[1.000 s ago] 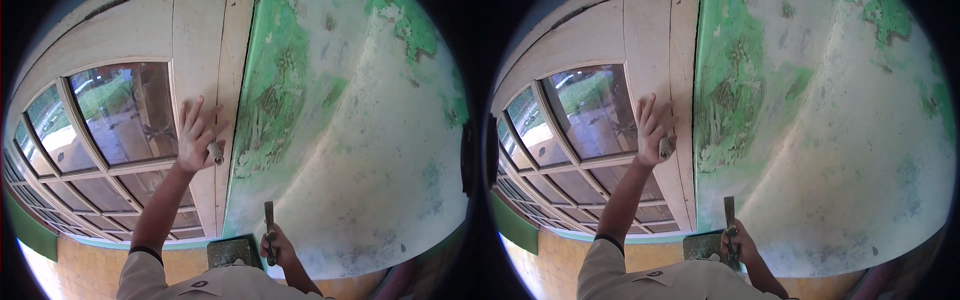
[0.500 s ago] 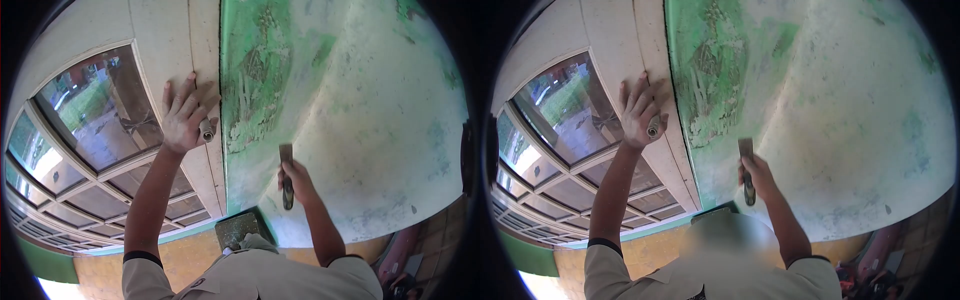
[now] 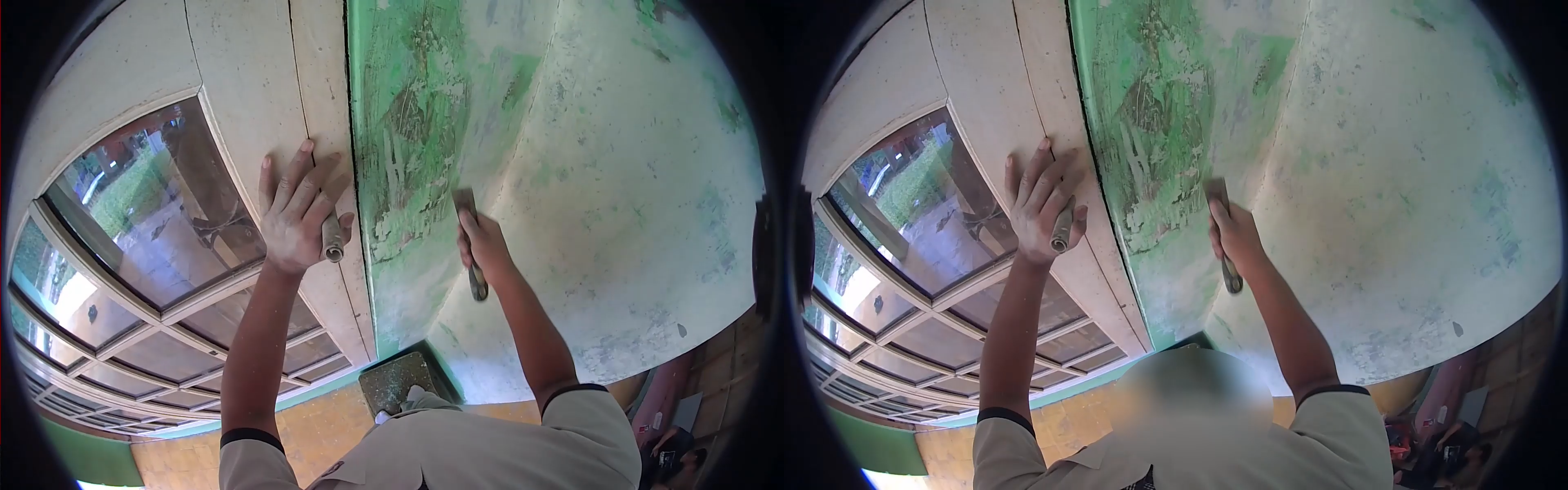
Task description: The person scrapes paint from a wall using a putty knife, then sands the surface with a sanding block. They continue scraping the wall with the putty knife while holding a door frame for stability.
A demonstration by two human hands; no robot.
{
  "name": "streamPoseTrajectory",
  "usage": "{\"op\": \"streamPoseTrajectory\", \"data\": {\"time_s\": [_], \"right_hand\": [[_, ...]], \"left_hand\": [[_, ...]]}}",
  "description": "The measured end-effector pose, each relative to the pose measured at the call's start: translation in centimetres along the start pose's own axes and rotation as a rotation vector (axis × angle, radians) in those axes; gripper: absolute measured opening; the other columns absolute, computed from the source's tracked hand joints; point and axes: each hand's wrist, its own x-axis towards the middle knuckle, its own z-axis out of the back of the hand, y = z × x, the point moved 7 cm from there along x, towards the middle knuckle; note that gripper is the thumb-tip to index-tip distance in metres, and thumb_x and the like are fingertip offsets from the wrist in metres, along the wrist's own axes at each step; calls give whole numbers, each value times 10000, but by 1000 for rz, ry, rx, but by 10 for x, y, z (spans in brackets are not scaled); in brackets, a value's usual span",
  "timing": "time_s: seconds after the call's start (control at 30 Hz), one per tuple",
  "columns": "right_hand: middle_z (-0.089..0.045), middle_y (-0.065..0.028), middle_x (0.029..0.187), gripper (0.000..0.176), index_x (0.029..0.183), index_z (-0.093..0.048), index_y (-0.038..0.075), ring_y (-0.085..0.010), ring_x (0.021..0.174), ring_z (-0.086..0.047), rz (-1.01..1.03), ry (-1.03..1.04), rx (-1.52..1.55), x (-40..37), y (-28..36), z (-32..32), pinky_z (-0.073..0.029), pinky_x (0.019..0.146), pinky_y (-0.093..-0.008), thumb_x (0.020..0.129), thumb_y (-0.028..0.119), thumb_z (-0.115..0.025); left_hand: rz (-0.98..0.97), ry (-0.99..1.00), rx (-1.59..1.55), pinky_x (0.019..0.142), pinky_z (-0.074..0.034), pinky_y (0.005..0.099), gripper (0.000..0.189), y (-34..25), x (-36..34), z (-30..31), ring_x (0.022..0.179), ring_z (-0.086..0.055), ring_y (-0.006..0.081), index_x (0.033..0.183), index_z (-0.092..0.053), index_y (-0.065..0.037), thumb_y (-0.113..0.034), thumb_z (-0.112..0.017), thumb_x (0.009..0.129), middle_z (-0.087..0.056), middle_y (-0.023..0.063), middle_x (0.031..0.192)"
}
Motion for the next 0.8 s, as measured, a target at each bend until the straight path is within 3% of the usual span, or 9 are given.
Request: {"op": "streamPoseTrajectory", "data": {"time_s": [0.03, 0.13, 0.27, 0.37, 0.47, 0.53, 0.6, 0.8], "right_hand": [[-429, 0, 523, 322, 761, -451, 85, -101, 371, -392, 81, 19, -6, 17, 17, -7, -340, 373, -256, 959, 338, -479], [-412, 8, 509, 327, 760, -448, 85, -96, 370, -387, -15, -51, 57, 19, 16, -3, -334, 367, -255, 955, 345, -487], [-409, 11, 510, 329, 763, -448, 87, -93, 370, -388, 27, -80, 106, -4, 9, 14, -332, 366, -257, 948, 354, -499], [-407, 14, 528, 318, 781, -447, 93, -94, 376, -380, -129, -54, 52, -13, -22, 14, -325, 363, -262, 944, 359, -506], [-395, 18, 524, 318, 788, -446, 93, -94, 377, -377, 4, -18, 59, 29, 14, 2, -323, 365, -260, 945, 362, -507], [-389, 21, 523, 318, 787, -443, 97, -94, 377, -378, -49, -38, 139, 25, 16, 0, -325, 369, -256, 947, 364, -504], [-408, 11, 531, 313, 785, -441, 83, -91, 380, -383, 37, -92, 158, 17, 22, 18, -336, 361, -259, 955, 343, -481], [-417, -3, 499, 347, 736, -451, 83, -106, 349, -370, -118, -94, 83, -18, -23, 21, -324, 351, -261, 946, 357, -493]], "left_hand": [[0, 1, -4, 1100, -169, 522, 353, 0, 0, 0, 1234, -480, 287, 966, -681, -103, -347, -436, 899, -629, 54, 1123], [2, -5, -14, 1099, -172, 521, 359, 1, 0, -1, 1232, -483, 283, 970, -679, -100, -353, -435, 899, -633, 55, 1112], [14, -1, -30, 1099, -176, 519, 358, 1, -1, 0, 1229, -486, 278, 968, -680, -100, -351, -435, 897, -638, 57, 1096], [23, 9, -13, 1097, -182, 520, 356, 0, -1, 0, 1221, -493, 280, 966, -679, -99, -350, -436, 898, -639, 60, 1090], [20, -11, -14, 1096, -183, 523, 353, 0, -1, -1, 1219, -495, 285, 956, -681, -97, -348, -440, 897, -639, 62, 1083], [9, -5, -13, 1095, -184, 525, 353, 0, 0, 0, 1218, -496, 287, 949, -683, -96, -345, -438, 899, -640, 61, 1080], [16, 1, -15, 1094, -186, 526, 353, -1, -1, -1, 1217, -497, 289, 942, -684, -94, -342, -437, 901, -641, 61, 1077], [13, -3, -7, 1094, -187, 525, 362, -1, 1, 1, 1212, -501, 291, 932, -685, -89, -338, -422, 911, -642, 57, 1079]]}}
